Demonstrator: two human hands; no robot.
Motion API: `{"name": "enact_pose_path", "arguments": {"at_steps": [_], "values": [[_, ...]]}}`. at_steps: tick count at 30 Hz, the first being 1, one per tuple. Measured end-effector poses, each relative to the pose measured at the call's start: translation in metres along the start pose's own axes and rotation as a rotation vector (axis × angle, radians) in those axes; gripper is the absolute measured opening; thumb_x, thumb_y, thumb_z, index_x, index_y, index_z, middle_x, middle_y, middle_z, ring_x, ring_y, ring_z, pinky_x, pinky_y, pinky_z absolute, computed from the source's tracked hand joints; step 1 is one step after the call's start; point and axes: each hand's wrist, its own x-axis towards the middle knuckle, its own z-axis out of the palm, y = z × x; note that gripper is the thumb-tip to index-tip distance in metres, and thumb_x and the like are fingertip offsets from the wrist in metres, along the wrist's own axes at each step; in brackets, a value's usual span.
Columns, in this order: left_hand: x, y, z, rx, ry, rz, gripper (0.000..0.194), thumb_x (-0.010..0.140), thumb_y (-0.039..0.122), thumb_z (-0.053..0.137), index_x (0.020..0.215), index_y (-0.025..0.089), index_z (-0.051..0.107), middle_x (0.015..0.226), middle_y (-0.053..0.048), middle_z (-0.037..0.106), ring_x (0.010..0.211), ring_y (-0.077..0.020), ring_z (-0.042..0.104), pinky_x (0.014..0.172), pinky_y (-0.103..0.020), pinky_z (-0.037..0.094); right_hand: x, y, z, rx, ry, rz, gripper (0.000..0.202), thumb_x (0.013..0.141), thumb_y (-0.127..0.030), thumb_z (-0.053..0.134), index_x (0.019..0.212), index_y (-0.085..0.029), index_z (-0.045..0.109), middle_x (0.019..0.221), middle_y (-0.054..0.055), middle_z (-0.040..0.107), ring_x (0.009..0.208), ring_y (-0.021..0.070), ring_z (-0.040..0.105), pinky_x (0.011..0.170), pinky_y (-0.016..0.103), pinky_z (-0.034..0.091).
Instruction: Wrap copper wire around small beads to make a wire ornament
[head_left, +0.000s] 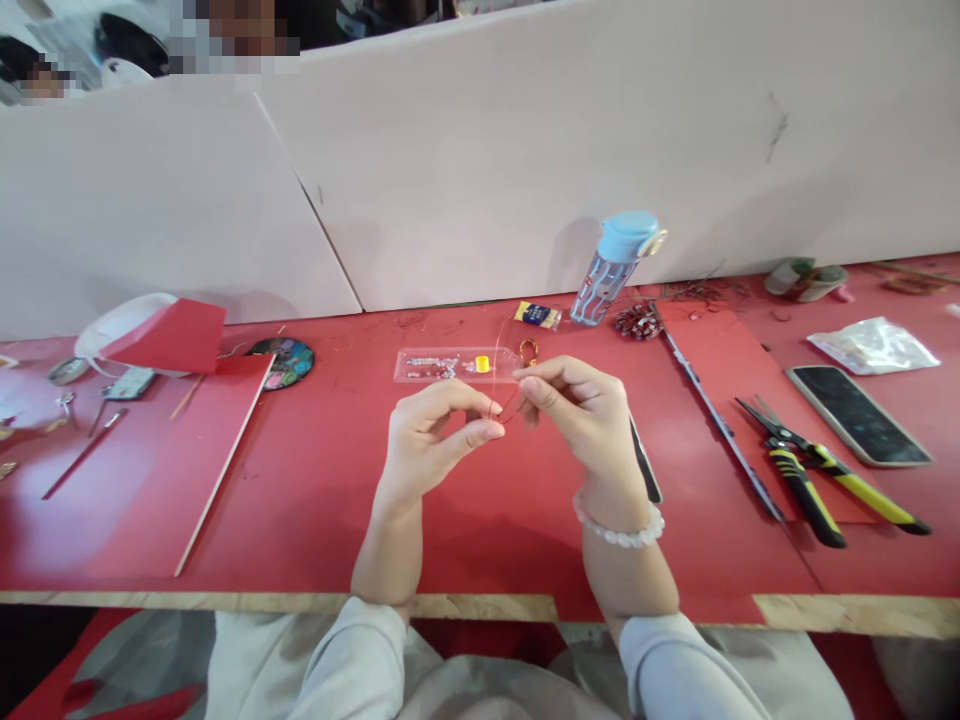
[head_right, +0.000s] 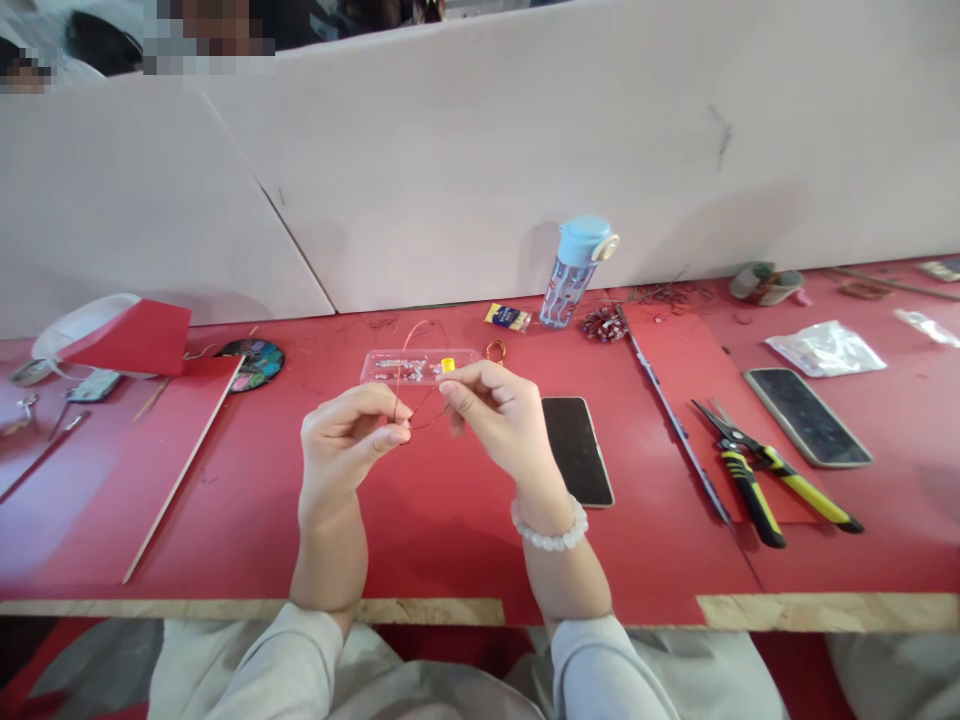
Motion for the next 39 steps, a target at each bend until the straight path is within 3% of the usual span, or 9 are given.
{"name": "enact_pose_path", "arguments": {"at_steps": [3, 9, 15, 18, 21, 24, 29, 33, 39], "values": [[0.0, 0.0, 0.001, 0.018, 0.008, 0.032, 0.016, 0.083, 0.032, 0.083, 0.081, 0.019, 0.075, 0.068, 0.0, 0.07, 0.059, -0.0101, 0.062, 0.055, -0.021, 0.052, 0.004, 0.003, 0.005, 0.168, -0.057, 0.151, 0.032, 0.076, -0.047, 0.083, 0.073, -0.018, 0.07, 0.054, -0.003, 0.068, 0.04, 0.0109, 0.061, 0.043, 0.025, 0.053], [0.001, 0.001, 0.003, 0.167, 0.073, 0.147, 0.011, 0.084, 0.026, 0.082, 0.083, 0.019, 0.073, 0.072, 0.001, 0.071, 0.058, -0.0087, 0.063, 0.056, -0.02, 0.053, 0.006, 0.012, 0.012, 0.493, -0.181, 0.374, 0.032, 0.071, -0.045, 0.088, 0.071, -0.018, 0.072, 0.057, -0.003, 0.069, 0.039, 0.0097, 0.06, 0.039, 0.022, 0.054], [0.002, -0.004, 0.007, 0.201, 0.096, 0.178, 0.008, 0.085, 0.022, 0.08, 0.084, 0.02, 0.072, 0.072, 0.001, 0.072, 0.059, -0.0099, 0.065, 0.058, -0.022, 0.055, 0.01, 0.023, 0.025, 0.621, -0.35, 0.48, 0.041, 0.071, -0.055, 0.085, 0.066, -0.02, 0.064, 0.054, -0.005, 0.064, 0.037, 0.0075, 0.056, 0.041, 0.02, 0.055], [0.001, -0.006, 0.008, 0.231, 0.118, 0.193, 0.007, 0.086, 0.019, 0.079, 0.083, 0.021, 0.073, 0.073, 0.002, 0.072, 0.061, -0.0102, 0.067, 0.058, -0.021, 0.055, 0.01, 0.029, 0.028, 0.616, -0.37, 0.476, 0.044, 0.068, -0.058, 0.086, 0.066, -0.021, 0.062, 0.057, -0.005, 0.063, 0.04, 0.0082, 0.056, 0.043, 0.022, 0.055], [0.002, -0.006, 0.007, 0.256, 0.138, 0.186, 0.007, 0.087, 0.017, 0.076, 0.082, 0.02, 0.072, 0.073, 0.002, 0.072, 0.063, -0.0096, 0.066, 0.06, -0.02, 0.056, 0.008, 0.03, 0.024, 0.455, -0.245, 0.304, 0.032, 0.076, -0.05, 0.083, 0.084, -0.022, 0.07, 0.071, -0.003, 0.07, 0.058, 0.0119, 0.067, 0.058, 0.027, 0.062], [0.002, -0.006, 0.007, 0.259, 0.14, 0.145, 0.008, 0.088, 0.019, 0.075, 0.081, 0.02, 0.071, 0.071, 0.002, 0.071, 0.061, -0.0091, 0.065, 0.059, -0.02, 0.055, 0.006, 0.026, 0.016, 0.113, -0.035, -0.073, 0.022, 0.087, -0.039, 0.076, 0.106, -0.026, 0.073, 0.09, 0.002, 0.075, 0.081, 0.0163, 0.072, 0.073, 0.032, 0.064], [0.002, -0.004, 0.008, 0.226, 0.132, 0.118, 0.009, 0.088, 0.021, 0.075, 0.079, 0.02, 0.072, 0.069, 0.002, 0.072, 0.059, -0.0093, 0.065, 0.058, -0.021, 0.055, 0.004, 0.017, 0.003, -0.432, 0.082, -0.598, 0.013, 0.091, -0.021, 0.072, 0.099, -0.029, 0.077, 0.094, 0.005, 0.075, 0.087, 0.0194, 0.072, 0.078, 0.036, 0.062], [0.002, -0.004, 0.008, 0.177, 0.117, 0.105, 0.008, 0.087, 0.022, 0.076, 0.079, 0.02, 0.073, 0.069, 0.002, 0.072, 0.058, -0.0098, 0.065, 0.057, -0.022, 0.056, 0.002, 0.013, 0.001, -0.571, 0.068, -0.674, 0.009, 0.093, -0.02, 0.071, 0.095, -0.027, 0.076, 0.087, 0.005, 0.077, 0.078, 0.0196, 0.073, 0.071, 0.034, 0.062], [0.001, -0.005, 0.007, 0.115, 0.091, 0.094, 0.009, 0.086, 0.024, 0.079, 0.081, 0.02, 0.073, 0.071, 0.001, 0.071, 0.06, -0.0096, 0.063, 0.058, -0.021, 0.054, -0.001, 0.011, 0.006, -0.51, 0.045, -0.642, 0.012, 0.094, -0.019, 0.066, 0.088, -0.026, 0.074, 0.075, 0.002, 0.078, 0.063, 0.0158, 0.07, 0.061, 0.028, 0.058]]}}
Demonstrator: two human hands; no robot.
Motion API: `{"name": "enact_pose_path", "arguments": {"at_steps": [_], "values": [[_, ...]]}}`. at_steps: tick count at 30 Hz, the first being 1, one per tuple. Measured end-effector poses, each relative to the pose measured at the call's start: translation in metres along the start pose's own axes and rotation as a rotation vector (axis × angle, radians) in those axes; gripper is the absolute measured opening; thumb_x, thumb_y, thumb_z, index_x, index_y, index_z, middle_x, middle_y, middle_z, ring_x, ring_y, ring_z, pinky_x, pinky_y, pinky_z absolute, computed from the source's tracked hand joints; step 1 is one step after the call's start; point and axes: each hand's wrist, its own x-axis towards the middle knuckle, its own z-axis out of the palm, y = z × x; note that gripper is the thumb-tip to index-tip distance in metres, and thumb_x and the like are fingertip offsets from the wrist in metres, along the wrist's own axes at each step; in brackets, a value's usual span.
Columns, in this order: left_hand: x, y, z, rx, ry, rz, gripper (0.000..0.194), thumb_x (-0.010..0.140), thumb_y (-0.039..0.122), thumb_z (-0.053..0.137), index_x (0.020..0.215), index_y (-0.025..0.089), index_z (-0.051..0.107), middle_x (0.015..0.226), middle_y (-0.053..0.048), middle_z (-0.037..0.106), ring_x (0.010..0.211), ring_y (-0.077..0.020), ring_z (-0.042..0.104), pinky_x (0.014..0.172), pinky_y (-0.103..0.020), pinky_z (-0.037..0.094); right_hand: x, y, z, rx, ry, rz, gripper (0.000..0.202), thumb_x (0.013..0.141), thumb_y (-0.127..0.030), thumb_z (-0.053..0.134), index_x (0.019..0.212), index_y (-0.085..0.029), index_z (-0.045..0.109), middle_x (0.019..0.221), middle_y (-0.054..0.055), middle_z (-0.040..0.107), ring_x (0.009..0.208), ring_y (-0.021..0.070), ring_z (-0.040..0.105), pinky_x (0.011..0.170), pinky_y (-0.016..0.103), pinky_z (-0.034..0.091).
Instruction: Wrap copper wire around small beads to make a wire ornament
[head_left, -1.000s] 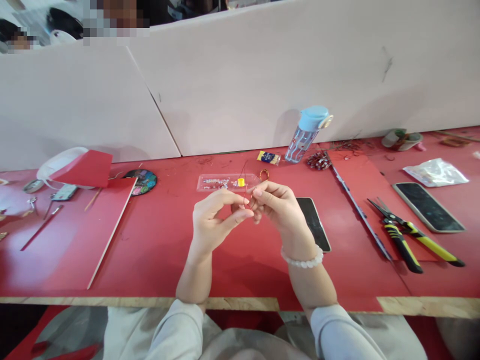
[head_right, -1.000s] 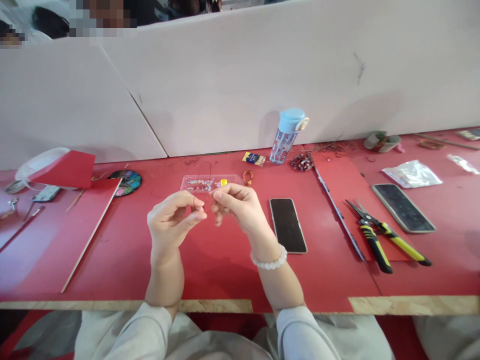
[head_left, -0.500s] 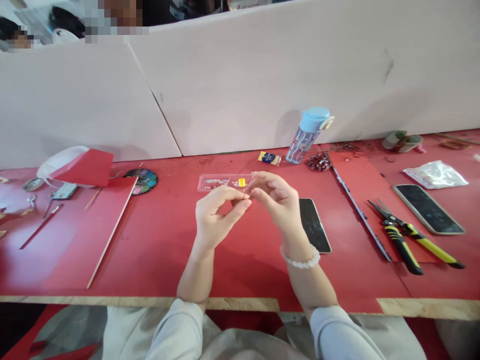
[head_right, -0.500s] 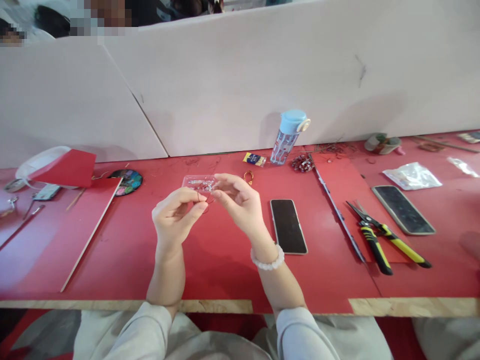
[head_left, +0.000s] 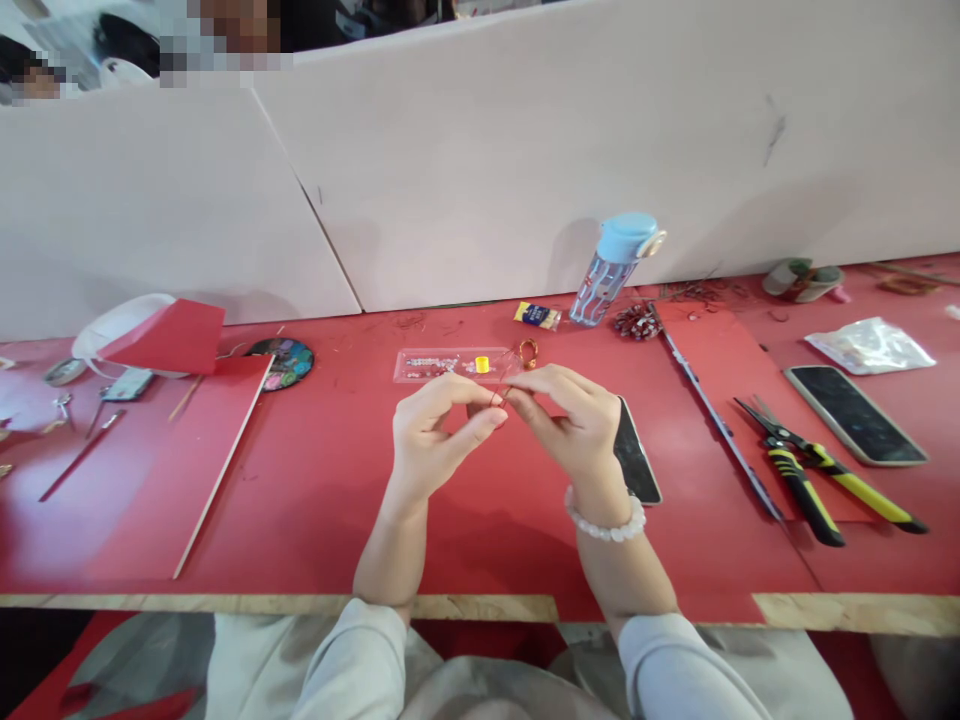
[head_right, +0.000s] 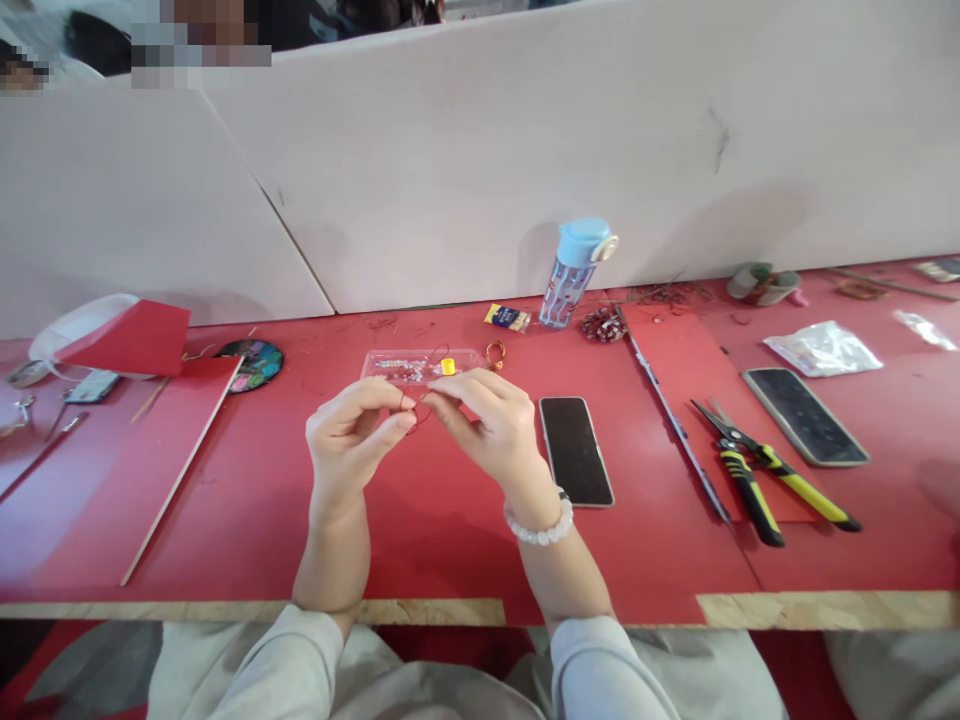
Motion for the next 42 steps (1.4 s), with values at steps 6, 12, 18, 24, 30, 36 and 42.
{"name": "enact_pose_path", "arguments": {"at_steps": [6, 12, 18, 24, 30, 36, 42], "values": [[0.002, -0.001, -0.002, -0.063, -0.015, 0.022, 0.014, 0.083, 0.031, 0.083, 0.082, 0.02, 0.074, 0.07, 0.001, 0.07, 0.06, -0.01, 0.062, 0.058, -0.022, 0.053, -0.001, -0.005, 0.005, 0.03, -0.006, 0.048, 0.016, 0.095, -0.02, 0.063, 0.082, -0.025, 0.072, 0.069, 0.001, 0.075, 0.058, 0.0143, 0.067, 0.056, 0.026, 0.054], [0.001, 0.0, -0.002, -0.091, -0.011, 0.016, 0.016, 0.08, 0.034, 0.085, 0.081, 0.021, 0.075, 0.069, 0.001, 0.07, 0.061, -0.0117, 0.063, 0.056, -0.024, 0.053, 0.0, -0.011, 0.004, 0.067, -0.092, 0.11, 0.021, 0.095, -0.02, 0.06, 0.078, -0.024, 0.07, 0.067, 0.0, 0.076, 0.055, 0.0127, 0.066, 0.05, 0.024, 0.051], [0.001, -0.001, -0.001, -0.074, -0.013, 0.033, 0.015, 0.082, 0.033, 0.083, 0.081, 0.021, 0.075, 0.071, 0.0, 0.071, 0.061, -0.012, 0.064, 0.057, -0.024, 0.054, -0.001, -0.012, 0.006, 0.117, -0.096, 0.189, 0.015, 0.094, -0.021, 0.06, 0.085, -0.024, 0.071, 0.073, 0.0, 0.077, 0.054, 0.012, 0.064, 0.053, 0.024, 0.054], [0.002, -0.002, 0.002, 0.033, -0.032, 0.029, 0.011, 0.087, 0.024, 0.078, 0.079, 0.02, 0.072, 0.07, 0.001, 0.07, 0.06, -0.0107, 0.063, 0.057, -0.023, 0.052, -0.001, -0.019, -0.001, 0.209, -0.032, 0.295, 0.006, 0.092, -0.022, 0.061, 0.095, -0.024, 0.066, 0.076, 0.0, 0.07, 0.064, 0.0138, 0.064, 0.06, 0.026, 0.055], [0.003, -0.004, 0.005, 0.081, -0.078, 0.072, 0.009, 0.088, 0.023, 0.077, 0.081, 0.02, 0.072, 0.074, 0.0, 0.071, 0.065, -0.0107, 0.065, 0.058, -0.021, 0.052, 0.001, -0.027, -0.008, 0.271, -0.148, 0.389, 0.019, 0.089, -0.025, 0.064, 0.075, -0.023, 0.052, 0.063, -0.005, 0.056, 0.054, 0.0097, 0.05, 0.05, 0.022, 0.045], [0.003, -0.007, 0.007, 0.077, -0.124, 0.074, 0.015, 0.086, 0.032, 0.079, 0.081, 0.02, 0.073, 0.072, 0.0, 0.07, 0.063, -0.0116, 0.065, 0.057, -0.023, 0.053, 0.003, -0.023, -0.009, 0.223, -0.135, 0.438, 0.024, 0.087, -0.02, 0.056, 0.065, -0.023, 0.045, 0.056, -0.006, 0.046, 0.049, 0.0081, 0.041, 0.043, 0.021, 0.034], [0.001, -0.002, 0.008, 0.092, -0.086, 0.01, 0.014, 0.086, 0.032, 0.079, 0.081, 0.02, 0.075, 0.074, -0.001, 0.072, 0.064, -0.0116, 0.065, 0.06, -0.023, 0.054, 0.0, -0.026, -0.013, 0.307, -0.104, 0.415, 0.025, 0.088, -0.017, 0.056, 0.066, -0.023, 0.046, 0.058, -0.005, 0.05, 0.05, 0.0093, 0.042, 0.048, 0.024, 0.037]]}}
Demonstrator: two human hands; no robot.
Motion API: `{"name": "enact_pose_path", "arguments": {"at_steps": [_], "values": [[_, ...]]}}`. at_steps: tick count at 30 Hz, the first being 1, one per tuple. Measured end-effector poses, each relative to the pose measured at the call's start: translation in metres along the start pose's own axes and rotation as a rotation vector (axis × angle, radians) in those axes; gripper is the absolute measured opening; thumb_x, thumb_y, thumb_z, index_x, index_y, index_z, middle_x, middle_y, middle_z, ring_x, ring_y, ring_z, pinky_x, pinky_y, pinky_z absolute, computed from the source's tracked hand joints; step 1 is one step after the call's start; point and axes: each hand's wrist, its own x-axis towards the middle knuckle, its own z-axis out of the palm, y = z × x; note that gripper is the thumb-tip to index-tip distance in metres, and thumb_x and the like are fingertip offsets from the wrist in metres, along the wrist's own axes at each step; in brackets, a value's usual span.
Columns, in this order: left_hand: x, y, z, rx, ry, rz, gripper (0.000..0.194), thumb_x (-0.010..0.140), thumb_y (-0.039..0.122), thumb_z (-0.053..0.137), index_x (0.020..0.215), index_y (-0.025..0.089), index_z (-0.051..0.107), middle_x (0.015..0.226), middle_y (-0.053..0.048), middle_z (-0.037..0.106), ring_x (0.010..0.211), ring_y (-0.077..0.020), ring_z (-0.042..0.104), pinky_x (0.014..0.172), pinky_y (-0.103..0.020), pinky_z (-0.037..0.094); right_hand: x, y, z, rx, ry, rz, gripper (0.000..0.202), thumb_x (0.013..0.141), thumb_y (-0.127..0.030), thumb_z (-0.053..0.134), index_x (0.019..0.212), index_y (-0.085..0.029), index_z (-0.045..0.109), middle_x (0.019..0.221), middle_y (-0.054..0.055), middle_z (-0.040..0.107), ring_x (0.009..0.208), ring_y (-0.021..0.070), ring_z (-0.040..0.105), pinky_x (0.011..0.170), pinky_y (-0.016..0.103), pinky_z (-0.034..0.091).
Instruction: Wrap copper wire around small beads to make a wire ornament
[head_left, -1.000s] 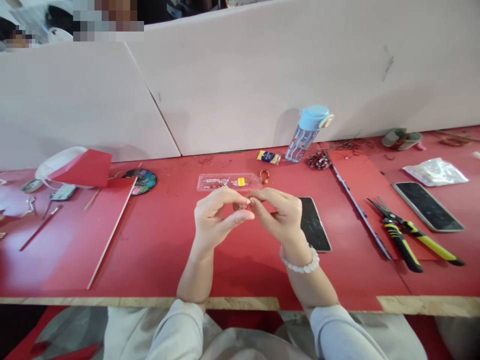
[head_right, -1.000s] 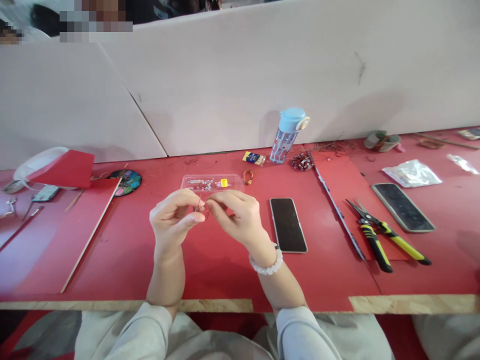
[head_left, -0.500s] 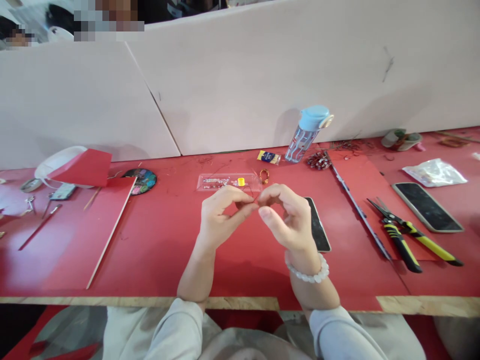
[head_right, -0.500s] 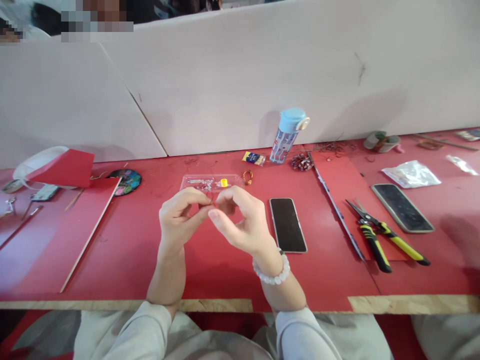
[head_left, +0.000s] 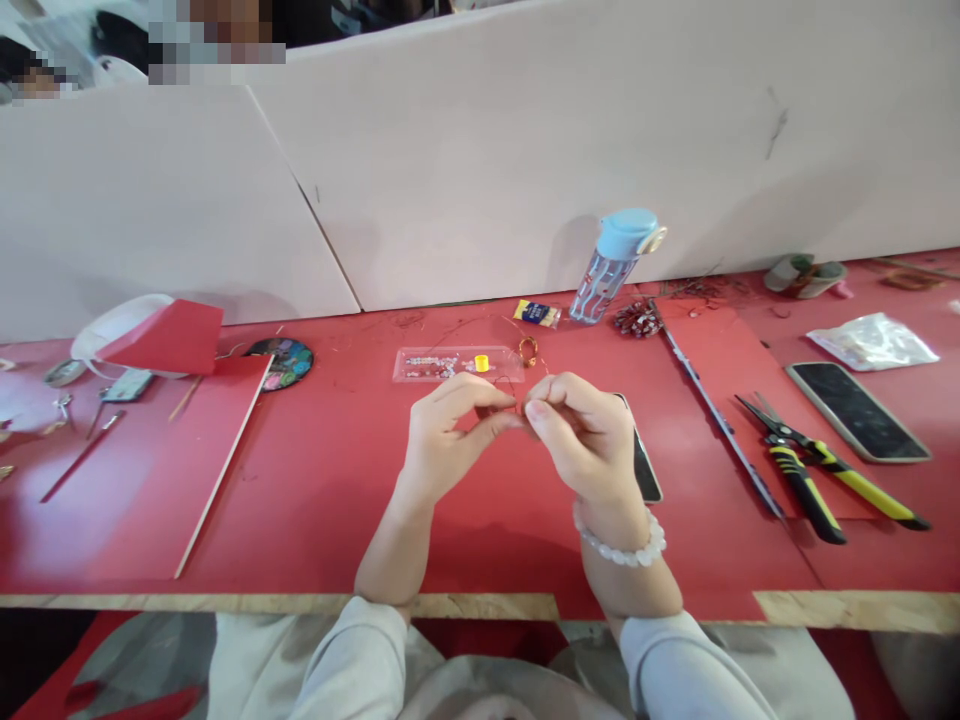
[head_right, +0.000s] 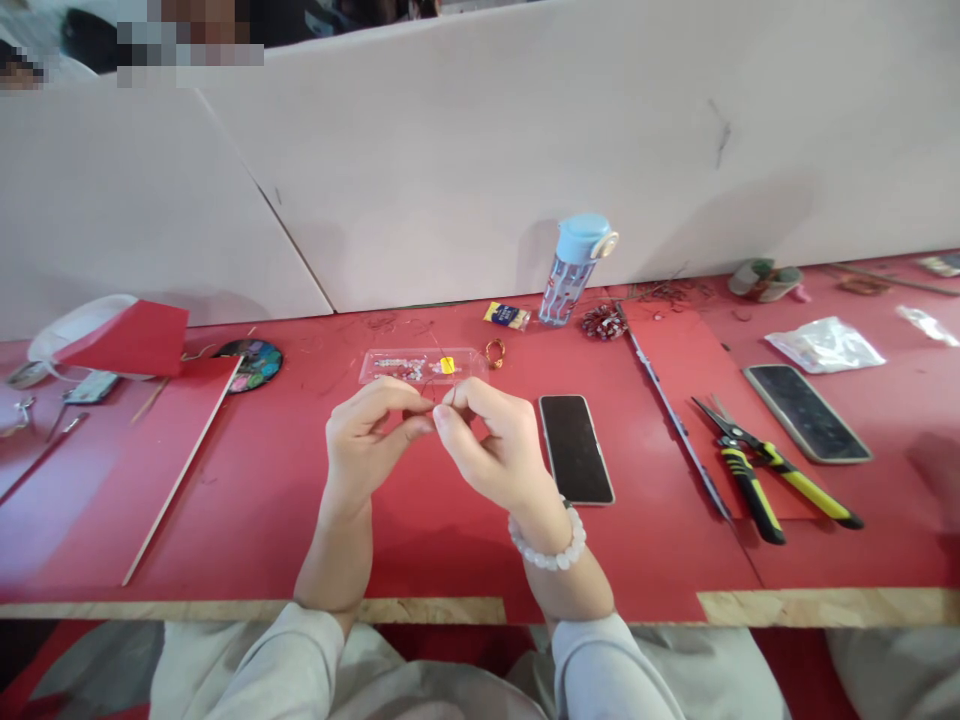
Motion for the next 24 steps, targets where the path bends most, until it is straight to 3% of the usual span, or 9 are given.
{"name": "enact_pose_path", "arguments": {"at_steps": [6, 12, 17, 24], "values": [[-0.0021, 0.0042, -0.0014, -0.014, 0.003, -0.036, 0.012, 0.091, 0.028, 0.074, 0.081, 0.021, 0.074, 0.073, 0.0, 0.071, 0.064, -0.0113, 0.064, 0.061, -0.022, 0.053, -0.0057, 0.0028, 0.0016, 0.193, -0.039, -0.045, 0.023, 0.095, -0.014, 0.054, 0.075, -0.024, 0.051, 0.066, -0.002, 0.06, 0.059, 0.0132, 0.055, 0.057, 0.028, 0.049], [-0.0039, 0.002, -0.0021, 0.032, 0.014, -0.125, 0.013, 0.09, 0.033, 0.075, 0.093, 0.021, 0.075, 0.076, -0.001, 0.072, 0.062, -0.0109, 0.063, 0.063, -0.022, 0.054, -0.0057, 0.0041, 0.0035, 0.183, 0.019, -0.065, 0.022, 0.099, -0.02, 0.055, 0.077, -0.024, 0.053, 0.07, -0.001, 0.063, 0.058, 0.0136, 0.058, 0.058, 0.03, 0.052], [-0.0037, 0.0021, -0.0001, 0.05, 0.06, -0.092, 0.014, 0.091, 0.028, 0.072, 0.081, 0.019, 0.07, 0.069, 0.002, 0.068, 0.059, -0.0086, 0.059, 0.057, -0.019, 0.051, -0.0045, 0.0061, 0.005, 0.166, 0.086, -0.124, 0.023, 0.099, -0.022, 0.055, 0.077, -0.024, 0.05, 0.075, 0.0, 0.064, 0.065, 0.015, 0.063, 0.062, 0.031, 0.055], [-0.0055, 0.0042, 0.003, 0.077, 0.122, -0.063, 0.015, 0.091, 0.017, 0.068, 0.078, 0.021, 0.064, 0.067, 0.004, 0.065, 0.059, -0.0085, 0.059, 0.057, -0.019, 0.05, -0.0046, 0.0052, 0.0088, 0.134, 0.059, -0.2, 0.02, 0.098, -0.014, 0.055, 0.08, -0.023, 0.052, 0.083, 0.002, 0.066, 0.075, 0.0145, 0.068, 0.069, 0.029, 0.058]]}}
